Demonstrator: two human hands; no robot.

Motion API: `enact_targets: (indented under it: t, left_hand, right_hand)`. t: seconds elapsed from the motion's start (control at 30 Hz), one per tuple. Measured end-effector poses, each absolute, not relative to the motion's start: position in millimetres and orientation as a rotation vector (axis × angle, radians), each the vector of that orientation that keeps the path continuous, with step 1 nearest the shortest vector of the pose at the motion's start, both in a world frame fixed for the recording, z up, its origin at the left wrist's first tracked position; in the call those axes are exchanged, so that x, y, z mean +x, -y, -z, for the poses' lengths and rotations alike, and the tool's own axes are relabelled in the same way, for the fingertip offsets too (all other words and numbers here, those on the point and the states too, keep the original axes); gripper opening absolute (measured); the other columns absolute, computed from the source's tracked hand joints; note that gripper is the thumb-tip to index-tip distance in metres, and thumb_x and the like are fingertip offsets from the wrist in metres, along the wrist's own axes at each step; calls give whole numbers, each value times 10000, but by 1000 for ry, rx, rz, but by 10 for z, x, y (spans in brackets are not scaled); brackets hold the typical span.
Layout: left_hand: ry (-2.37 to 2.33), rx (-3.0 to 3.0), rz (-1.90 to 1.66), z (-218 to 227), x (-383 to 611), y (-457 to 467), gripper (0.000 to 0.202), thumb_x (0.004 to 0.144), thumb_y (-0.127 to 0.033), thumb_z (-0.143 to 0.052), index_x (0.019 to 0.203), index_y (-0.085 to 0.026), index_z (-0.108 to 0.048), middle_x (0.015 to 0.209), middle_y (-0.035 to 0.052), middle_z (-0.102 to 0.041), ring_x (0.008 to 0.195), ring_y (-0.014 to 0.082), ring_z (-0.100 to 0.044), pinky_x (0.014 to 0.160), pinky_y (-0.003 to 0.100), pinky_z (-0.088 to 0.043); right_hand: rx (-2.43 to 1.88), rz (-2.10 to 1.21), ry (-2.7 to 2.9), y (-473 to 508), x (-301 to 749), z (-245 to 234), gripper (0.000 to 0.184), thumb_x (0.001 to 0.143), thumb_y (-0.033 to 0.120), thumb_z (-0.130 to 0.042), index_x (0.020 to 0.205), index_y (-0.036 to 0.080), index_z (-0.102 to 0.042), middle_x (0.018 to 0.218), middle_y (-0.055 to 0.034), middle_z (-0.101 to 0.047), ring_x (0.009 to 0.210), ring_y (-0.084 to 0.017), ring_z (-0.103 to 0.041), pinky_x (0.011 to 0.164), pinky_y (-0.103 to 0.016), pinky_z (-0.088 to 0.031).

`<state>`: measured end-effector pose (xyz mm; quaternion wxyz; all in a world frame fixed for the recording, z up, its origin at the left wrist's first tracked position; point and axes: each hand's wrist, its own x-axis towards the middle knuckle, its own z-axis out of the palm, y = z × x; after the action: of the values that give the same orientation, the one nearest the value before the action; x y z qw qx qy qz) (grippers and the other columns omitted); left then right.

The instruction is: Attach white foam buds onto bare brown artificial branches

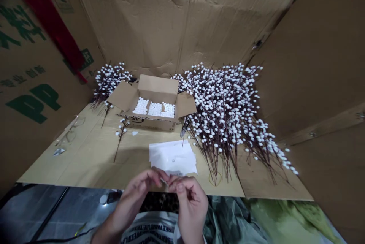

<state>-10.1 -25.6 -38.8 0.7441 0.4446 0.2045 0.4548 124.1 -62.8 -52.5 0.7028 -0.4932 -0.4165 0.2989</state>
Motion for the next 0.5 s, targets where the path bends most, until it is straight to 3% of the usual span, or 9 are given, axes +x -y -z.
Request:
enact_targets:
  t: [0.17, 0.27, 0.33, 0.43, 0.5]
  left_hand:
    - [-565, 1084, -973, 448, -39, 202, 387, 866, -533, -533, 784, -174, -653, 928, 98, -641, 982, 275, -565, 887, 367, -389]
    - [-583, 1168, -890, 485, -30, 157, 397, 864, -549, -528, 817, -174, -648, 897, 91, -641, 923, 253, -578, 849, 347, -399]
    - [-572, 1251, -832, 494, -16, 127, 398, 880, -543, -504, 878, -174, -653, 919, 98, -657, 912, 241, -592, 844, 338, -405]
    - [-515, 1410, -770, 507, 68, 87, 421, 889, -541, -487, 946, -170, -679, 948, 122, -691, 917, 242, -624, 848, 337, -422]
    - [-463, 1518, -733, 575, 177, 73, 468, 879, -579, -468, 977, -187, -705, 982, 134, -715, 934, 253, -649, 851, 344, -439]
  right_hand:
    - [-1086, -748, 942, 502, 1332, 604, 393, 923, 362, -507, 574, 191, -563, 507, 11, -599, 517, -149, -607, 697, -332, -524]
    - [-1058, -668, 902, 432, 1412, 587, 476, 952, 370, -447, 516, 190, -507, 470, 33, -534, 478, -124, -561, 748, -327, -495]
    - [-1084, -574, 877, 400, 1509, 578, 429, 940, 357, -480, 547, 190, -524, 515, 35, -521, 527, -120, -553, 774, -315, -476]
    - [-1141, -487, 840, 381, 1687, 601, 218, 832, 273, -655, 667, 207, -529, 672, 32, -532, 706, -136, -580, 826, -310, -458]
    - [-1139, -484, 826, 381, 1773, 638, 202, 766, 245, -719, 762, 228, -518, 811, 15, -543, 833, -160, -591, 843, -329, -462]
